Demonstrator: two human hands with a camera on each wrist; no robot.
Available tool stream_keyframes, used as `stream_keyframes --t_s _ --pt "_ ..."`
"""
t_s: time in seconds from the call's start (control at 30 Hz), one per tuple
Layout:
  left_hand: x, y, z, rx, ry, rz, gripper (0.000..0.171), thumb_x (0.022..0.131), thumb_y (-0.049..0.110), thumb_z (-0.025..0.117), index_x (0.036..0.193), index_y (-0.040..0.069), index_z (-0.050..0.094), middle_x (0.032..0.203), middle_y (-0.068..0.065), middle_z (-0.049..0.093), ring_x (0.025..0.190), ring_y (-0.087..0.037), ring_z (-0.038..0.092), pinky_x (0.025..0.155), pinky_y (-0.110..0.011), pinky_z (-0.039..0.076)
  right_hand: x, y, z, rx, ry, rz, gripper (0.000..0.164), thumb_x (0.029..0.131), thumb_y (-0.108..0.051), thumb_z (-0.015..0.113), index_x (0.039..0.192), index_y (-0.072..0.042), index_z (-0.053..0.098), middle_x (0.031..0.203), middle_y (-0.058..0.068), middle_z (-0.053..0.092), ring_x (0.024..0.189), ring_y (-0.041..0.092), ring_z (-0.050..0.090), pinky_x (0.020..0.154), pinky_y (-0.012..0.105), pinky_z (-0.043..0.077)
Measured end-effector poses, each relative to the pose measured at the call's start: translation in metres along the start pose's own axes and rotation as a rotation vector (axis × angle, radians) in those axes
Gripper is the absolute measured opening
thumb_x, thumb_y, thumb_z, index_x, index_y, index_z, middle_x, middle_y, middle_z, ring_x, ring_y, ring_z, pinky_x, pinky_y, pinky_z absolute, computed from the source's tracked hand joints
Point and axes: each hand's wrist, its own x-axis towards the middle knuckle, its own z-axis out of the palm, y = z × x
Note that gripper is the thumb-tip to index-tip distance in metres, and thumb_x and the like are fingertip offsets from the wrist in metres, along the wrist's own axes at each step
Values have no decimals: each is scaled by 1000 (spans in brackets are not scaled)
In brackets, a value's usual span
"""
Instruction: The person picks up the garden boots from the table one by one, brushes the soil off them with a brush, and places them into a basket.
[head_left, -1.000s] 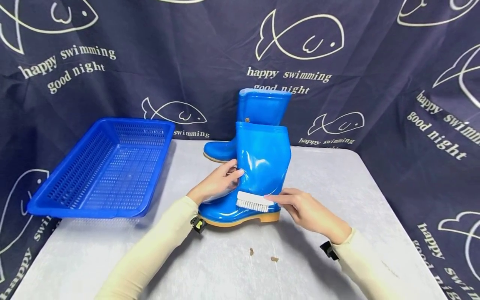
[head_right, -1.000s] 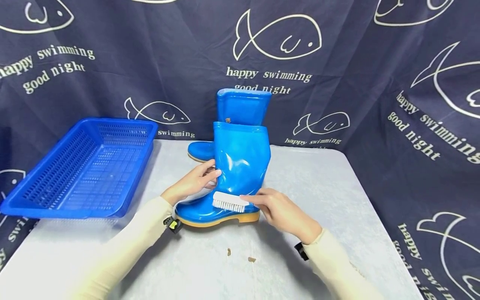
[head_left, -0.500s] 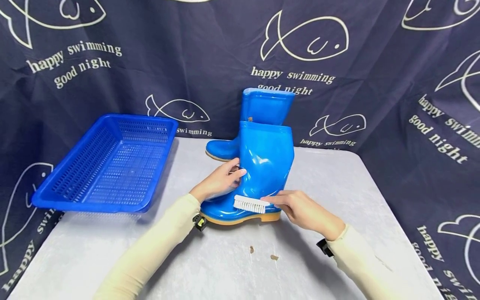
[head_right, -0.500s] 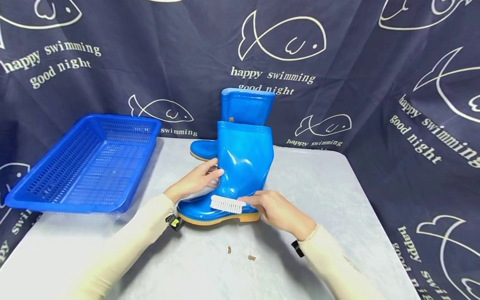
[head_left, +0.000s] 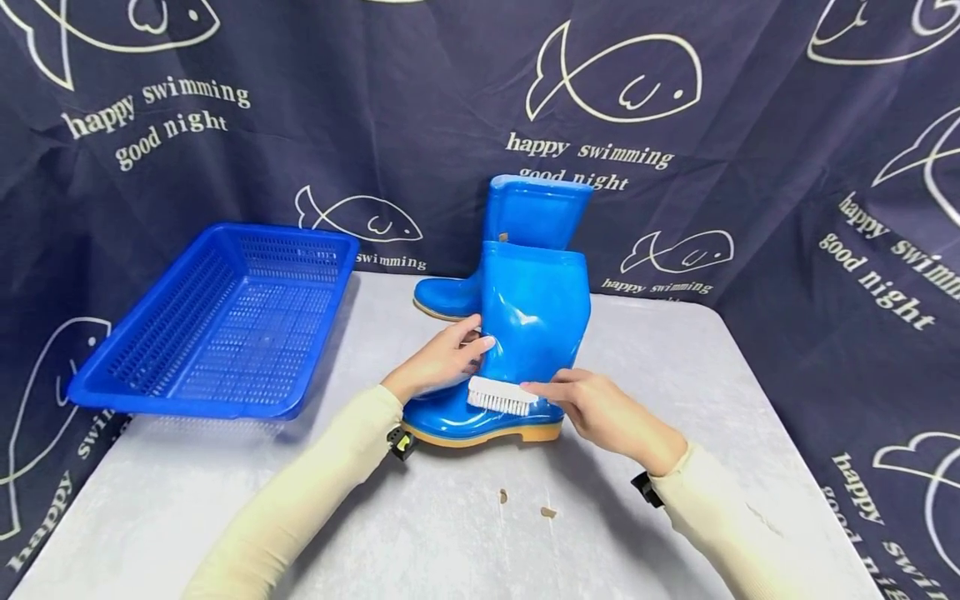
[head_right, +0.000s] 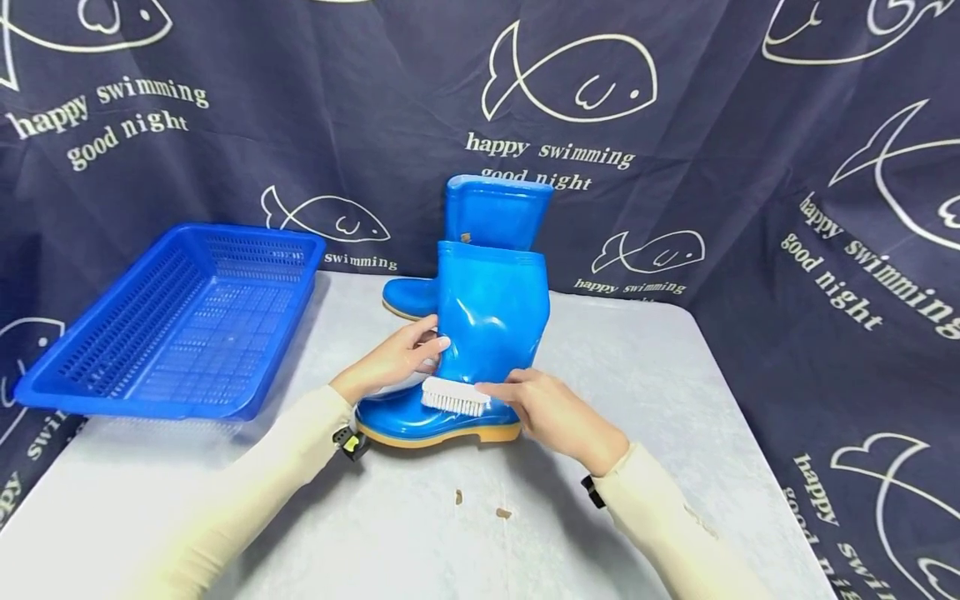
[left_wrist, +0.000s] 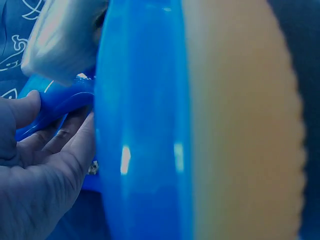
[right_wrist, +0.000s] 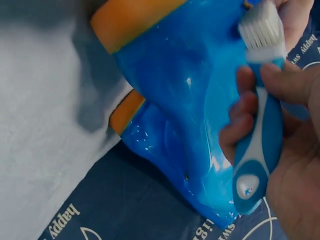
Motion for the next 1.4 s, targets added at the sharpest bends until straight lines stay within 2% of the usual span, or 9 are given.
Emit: stream_keyframes --t_s 0.17,0.4,0.63,0.8,0.97,1.03,1.07,1.27,1.4 --pt "2 2 -1 -39 4 22 24 108 32 47 120 12 47 119 -13 58 106 -25 62 100 -44 58 -8 3 -8 91 -53 -15 49 92 9 61 131 -19 69 105 -1 75 92 11 68 83 31 60" --pt "2 2 -1 -40 -15 1 27 108 34 45 123 12 46 122 -14 58 112 -26 62 104 -46 55 -12 5 -21 131 -13 7 52 92 8 63 132 -24 68 103 -4 74 84 4 60 75 24 55" --pt "3 4 0 -42 -6 -4 28 108 32 46 130 13 46 127 -14 59 118 -28 64 103 -46 55 0 4 -12 106 -37 40 52 93 7 62 135 -24 66 93 2 70 78 9 55 70 22 51" --pt "3 4 3 -43 -13 8 27 108 29 46 125 8 45 120 -15 58 111 -26 65 100 -41 58 -18 6 -6 138 -50 41 48 93 7 62 131 -22 68 91 -5 71 78 4 57 71 22 53" --pt "2 5 1 -22 0 -4 32 108 31 47 130 8 45 125 -15 57 117 -27 65 101 -42 57 -42 7 -12 152 -7 23 50 89 10 64 128 -22 70 81 -14 62 72 -3 48 65 17 47" --pt "1 6 0 -18 3 2 28 108 31 47 124 8 46 123 -15 57 118 -29 65 102 -43 57 -47 6 -16 144 23 15 52 88 11 65 128 -22 70 81 -16 61 72 -4 47 65 16 45" --pt "1 6 -1 -17 2 8 26 108 31 46 119 7 45 121 -16 57 118 -30 65 102 -43 57 -48 6 -18 138 39 15 54 88 11 66 129 -23 70 82 -16 61 72 -5 46 65 16 45" --pt "-2 7 1 -28 -4 -7 33 108 31 46 133 10 45 129 -16 56 123 -31 63 103 -44 55 -47 5 -22 125 97 18 56 87 11 66 131 -23 68 85 -16 61 74 -4 48 65 16 46" --pt "-2 6 4 -46 -2 -11 25 108 30 48 123 10 46 119 -14 59 112 -27 65 101 -43 57 -48 7 -17 147 151 39 54 89 10 66 131 -23 68 83 -15 58 71 -3 46 63 17 45"
